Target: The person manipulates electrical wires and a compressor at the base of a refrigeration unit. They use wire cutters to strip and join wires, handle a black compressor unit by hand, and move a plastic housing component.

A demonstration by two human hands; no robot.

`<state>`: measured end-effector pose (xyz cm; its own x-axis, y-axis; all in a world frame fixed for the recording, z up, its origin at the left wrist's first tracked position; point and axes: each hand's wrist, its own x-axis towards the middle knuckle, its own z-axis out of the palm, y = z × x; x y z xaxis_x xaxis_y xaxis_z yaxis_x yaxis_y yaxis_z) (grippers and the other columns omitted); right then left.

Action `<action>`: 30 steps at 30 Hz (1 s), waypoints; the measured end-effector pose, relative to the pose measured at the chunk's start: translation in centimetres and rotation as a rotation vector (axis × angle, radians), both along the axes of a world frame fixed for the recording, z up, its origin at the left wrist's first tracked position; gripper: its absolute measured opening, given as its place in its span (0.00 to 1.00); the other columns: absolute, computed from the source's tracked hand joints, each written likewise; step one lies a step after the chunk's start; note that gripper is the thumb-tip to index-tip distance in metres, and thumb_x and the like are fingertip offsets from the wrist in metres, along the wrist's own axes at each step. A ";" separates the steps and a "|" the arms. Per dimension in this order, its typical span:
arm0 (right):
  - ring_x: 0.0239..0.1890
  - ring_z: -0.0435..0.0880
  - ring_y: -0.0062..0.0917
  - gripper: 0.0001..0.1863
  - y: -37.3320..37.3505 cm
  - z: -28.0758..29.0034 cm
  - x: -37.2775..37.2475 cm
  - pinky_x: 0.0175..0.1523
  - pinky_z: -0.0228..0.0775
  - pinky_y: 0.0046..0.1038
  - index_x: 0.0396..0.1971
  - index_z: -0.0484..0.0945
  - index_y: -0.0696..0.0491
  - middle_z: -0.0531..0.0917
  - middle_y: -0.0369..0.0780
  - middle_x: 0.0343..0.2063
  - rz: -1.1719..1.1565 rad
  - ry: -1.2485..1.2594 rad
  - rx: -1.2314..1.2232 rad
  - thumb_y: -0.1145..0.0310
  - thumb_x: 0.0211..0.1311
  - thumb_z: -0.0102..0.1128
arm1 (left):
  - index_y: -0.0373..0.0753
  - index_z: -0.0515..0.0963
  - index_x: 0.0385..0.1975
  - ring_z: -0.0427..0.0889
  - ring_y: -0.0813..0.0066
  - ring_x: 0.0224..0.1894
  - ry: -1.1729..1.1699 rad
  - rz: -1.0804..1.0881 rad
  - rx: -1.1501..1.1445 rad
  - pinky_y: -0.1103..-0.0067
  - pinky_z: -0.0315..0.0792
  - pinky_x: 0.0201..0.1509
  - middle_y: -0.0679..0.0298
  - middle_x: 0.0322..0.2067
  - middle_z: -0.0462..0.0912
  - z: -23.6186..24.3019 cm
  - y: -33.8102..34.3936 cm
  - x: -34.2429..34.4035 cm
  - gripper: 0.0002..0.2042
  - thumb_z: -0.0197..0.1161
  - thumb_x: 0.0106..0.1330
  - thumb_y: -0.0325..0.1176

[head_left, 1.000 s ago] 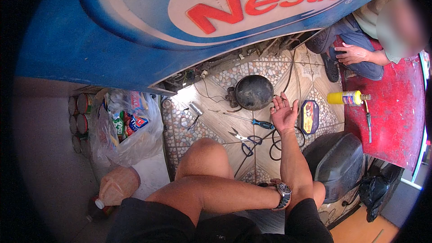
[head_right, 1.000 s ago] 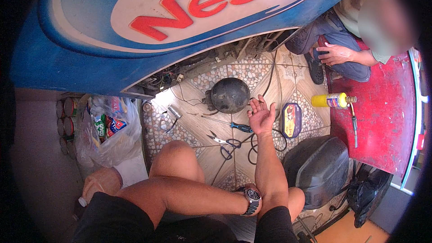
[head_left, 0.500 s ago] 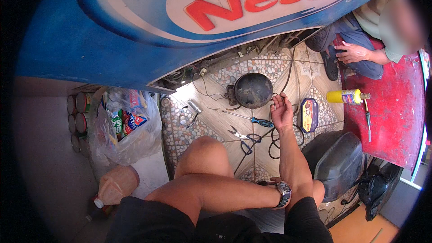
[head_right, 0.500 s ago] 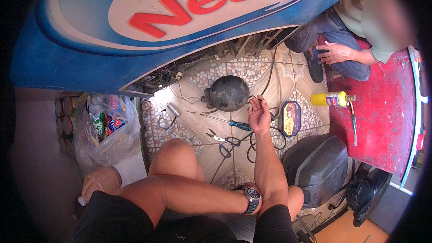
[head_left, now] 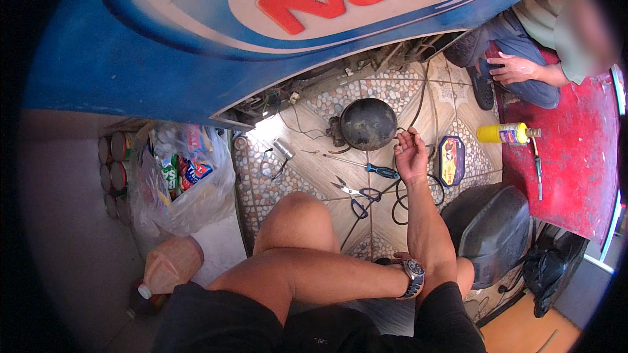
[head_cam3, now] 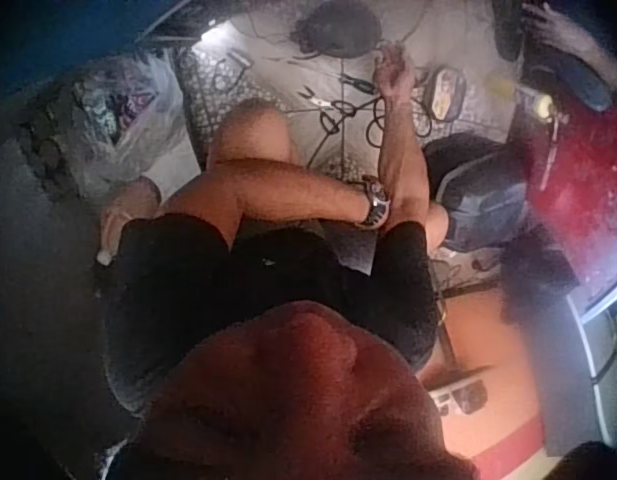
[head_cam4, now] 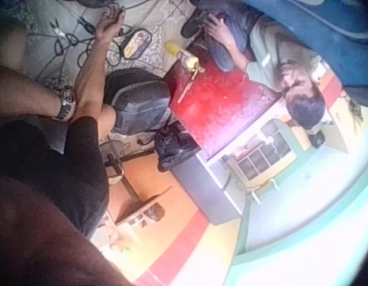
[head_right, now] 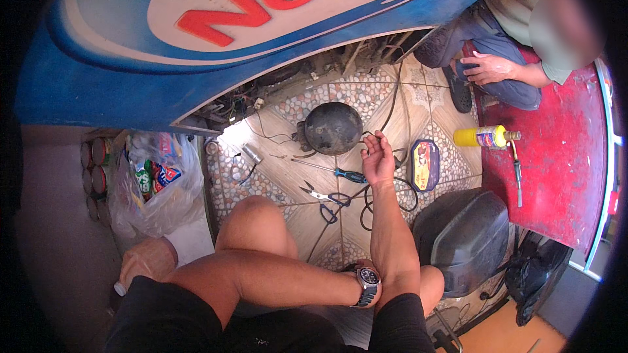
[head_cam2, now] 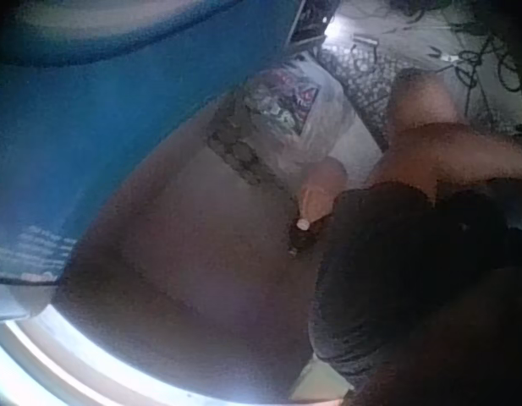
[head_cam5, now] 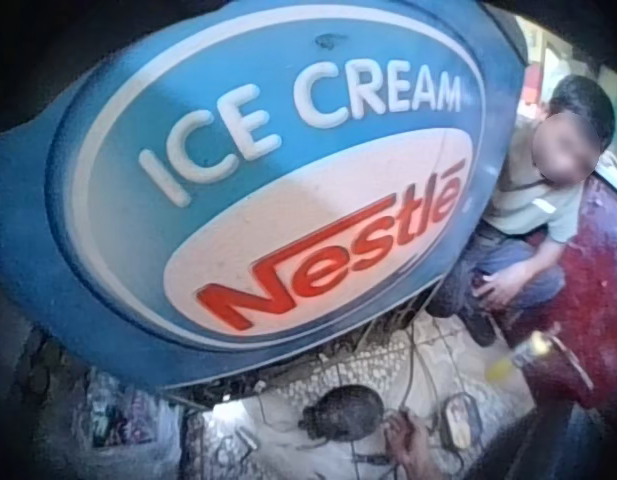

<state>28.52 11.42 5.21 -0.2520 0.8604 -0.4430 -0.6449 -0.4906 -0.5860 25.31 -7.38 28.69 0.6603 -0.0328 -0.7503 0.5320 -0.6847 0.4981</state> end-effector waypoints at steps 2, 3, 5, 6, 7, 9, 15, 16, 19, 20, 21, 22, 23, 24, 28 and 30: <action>0.49 0.80 0.23 0.18 0.0 -0.1 0.2 0.47 0.69 0.27 0.54 0.75 0.47 0.84 0.34 0.42 -0.004 -0.019 0.013 0.54 0.70 0.56 | 0.52 0.80 0.58 0.78 0.59 0.59 0.004 0.029 0.016 0.57 0.73 0.57 0.65 0.56 0.82 -0.7 -0.5 0.7 0.23 0.64 0.62 0.45; 0.49 0.80 0.23 0.20 -0.2 0.5 -0.5 0.47 0.68 0.28 0.54 0.75 0.47 0.84 0.34 0.43 0.009 0.013 -0.014 0.52 0.69 0.56 | 0.52 0.79 0.58 0.78 0.58 0.59 0.003 0.105 0.008 0.56 0.72 0.57 0.65 0.56 0.81 -2.2 -1.4 1.2 0.22 0.62 0.63 0.44; 0.49 0.79 0.23 0.24 -0.5 1.8 -1.2 0.48 0.67 0.29 0.56 0.74 0.48 0.84 0.35 0.44 0.024 0.070 -0.069 0.47 0.69 0.55 | 0.51 0.79 0.59 0.78 0.57 0.59 -0.005 0.197 -0.002 0.53 0.72 0.57 0.64 0.57 0.81 -3.9 -2.5 1.9 0.22 0.60 0.63 0.43; 0.49 0.79 0.24 0.25 -0.5 1.9 -1.3 0.48 0.67 0.29 0.56 0.74 0.48 0.83 0.35 0.44 0.026 0.079 -0.074 0.45 0.69 0.54 | 0.51 0.78 0.59 0.78 0.57 0.59 -0.010 0.215 -0.004 0.52 0.71 0.57 0.63 0.57 0.80 -4.2 -2.8 1.9 0.22 0.60 0.63 0.42; 0.49 0.78 0.24 0.27 -0.4 2.0 -1.6 0.48 0.67 0.30 0.56 0.74 0.48 0.83 0.35 0.44 0.030 0.090 -0.079 0.44 0.69 0.53 | 0.51 0.78 0.60 0.78 0.56 0.59 -0.013 0.234 -0.008 0.51 0.71 0.57 0.63 0.57 0.80 -4.5 -3.2 1.9 0.23 0.60 0.63 0.42; 0.49 0.78 0.26 0.28 -0.3 1.8 -1.0 0.48 0.66 0.30 0.57 0.74 0.49 0.83 0.36 0.44 0.007 0.083 -0.076 0.42 0.69 0.51 | 0.51 0.78 0.60 0.78 0.57 0.59 -0.005 0.050 -0.026 0.50 0.70 0.57 0.63 0.58 0.80 -2.1 -1.6 1.1 0.23 0.60 0.63 0.42; 0.47 0.80 0.24 0.20 -0.1 -0.1 -0.5 0.48 0.69 0.29 0.54 0.75 0.49 0.85 0.35 0.41 -0.051 0.046 -0.025 0.53 0.71 0.53 | 0.49 0.78 0.60 0.79 0.60 0.56 0.038 -0.057 0.102 0.53 0.72 0.53 0.65 0.56 0.81 -2.1 -2.7 0.6 0.20 0.54 0.68 0.39; 0.47 0.81 0.24 0.18 -0.1 -0.2 -0.6 0.47 0.69 0.29 0.54 0.75 0.48 0.85 0.35 0.41 -0.059 0.029 -0.015 0.55 0.71 0.53 | 0.49 0.79 0.59 0.79 0.59 0.55 0.185 -0.118 0.256 0.54 0.72 0.52 0.65 0.56 0.81 -4.0 -5.0 1.9 0.20 0.52 0.68 0.38; 0.46 0.80 0.23 0.16 -0.3 -0.6 -2.0 0.46 0.68 0.28 0.53 0.76 0.48 0.85 0.35 0.41 -0.030 0.030 -0.024 0.57 0.71 0.55 | 0.47 0.80 0.57 0.80 0.58 0.55 0.340 -0.193 0.493 0.53 0.72 0.53 0.62 0.57 0.81 -3.5 -7.3 3.1 0.20 0.53 0.66 0.37; 0.46 0.80 0.22 0.16 -0.3 -0.5 -1.0 0.46 0.68 0.28 0.53 0.76 0.48 0.85 0.35 0.41 -0.041 0.004 -0.027 0.57 0.71 0.55 | 0.47 0.81 0.56 0.80 0.57 0.55 0.293 -0.198 0.486 0.53 0.72 0.53 0.60 0.57 0.81 -1.6 -5.9 2.6 0.20 0.54 0.65 0.38; 0.45 0.80 0.22 0.16 -0.2 -0.2 -0.1 0.45 0.66 0.27 0.52 0.76 0.49 0.85 0.34 0.40 -0.055 0.001 -0.017 0.57 0.71 0.55 | 0.47 0.81 0.56 0.80 0.57 0.56 0.022 -0.074 0.235 0.53 0.72 0.54 0.59 0.57 0.80 -1.8 -2.8 0.7 0.20 0.55 0.65 0.38; 0.45 0.80 0.22 0.16 0.1 0.3 0.3 0.45 0.66 0.27 0.52 0.76 0.49 0.85 0.34 0.39 -0.047 -0.013 -0.012 0.57 0.71 0.55 | 0.46 0.81 0.56 0.79 0.57 0.57 -0.228 0.061 -0.025 0.53 0.72 0.54 0.58 0.58 0.80 -1.6 -1.3 -0.3 0.21 0.56 0.64 0.38; 0.45 0.80 0.22 0.16 0.1 0.2 0.0 0.45 0.66 0.27 0.52 0.76 0.49 0.85 0.34 0.39 -0.030 -0.012 -0.016 0.57 0.71 0.55 | 0.45 0.80 0.57 0.79 0.57 0.59 -0.118 0.001 -0.038 0.51 0.71 0.57 0.57 0.59 0.79 -2.2 -1.1 0.2 0.22 0.58 0.62 0.39; 0.45 0.80 0.22 0.16 0.1 0.2 -0.4 0.46 0.66 0.27 0.52 0.77 0.49 0.85 0.34 0.39 -0.012 -0.011 -0.019 0.57 0.71 0.55 | 0.45 0.80 0.57 0.79 0.57 0.59 -0.134 0.040 -0.026 0.51 0.71 0.57 0.57 0.59 0.79 -2.6 -1.6 0.3 0.22 0.58 0.62 0.39; 0.44 0.80 0.22 0.16 0.1 0.1 -0.2 0.45 0.65 0.26 0.51 0.77 0.49 0.84 0.33 0.37 0.005 -0.026 -0.012 0.56 0.71 0.54 | 0.46 0.79 0.58 0.78 0.57 0.60 -0.174 0.079 -0.015 0.51 0.70 0.57 0.58 0.60 0.78 -3.4 -2.0 0.6 0.23 0.59 0.62 0.39; 0.44 0.80 0.22 0.16 0.1 0.0 -0.2 0.45 0.65 0.26 0.51 0.77 0.49 0.84 0.33 0.37 0.008 -0.034 -0.010 0.56 0.71 0.54 | 0.46 0.78 0.59 0.78 0.56 0.60 -0.160 0.070 -0.008 0.50 0.70 0.58 0.58 0.60 0.78 -3.7 -2.2 0.8 0.23 0.58 0.62 0.39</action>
<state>28.30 11.53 5.18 -0.2431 0.8542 -0.4597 -0.6207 -0.5012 -0.6030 26.15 -9.54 25.00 0.7723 0.0118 -0.6352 0.4915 -0.6446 0.5856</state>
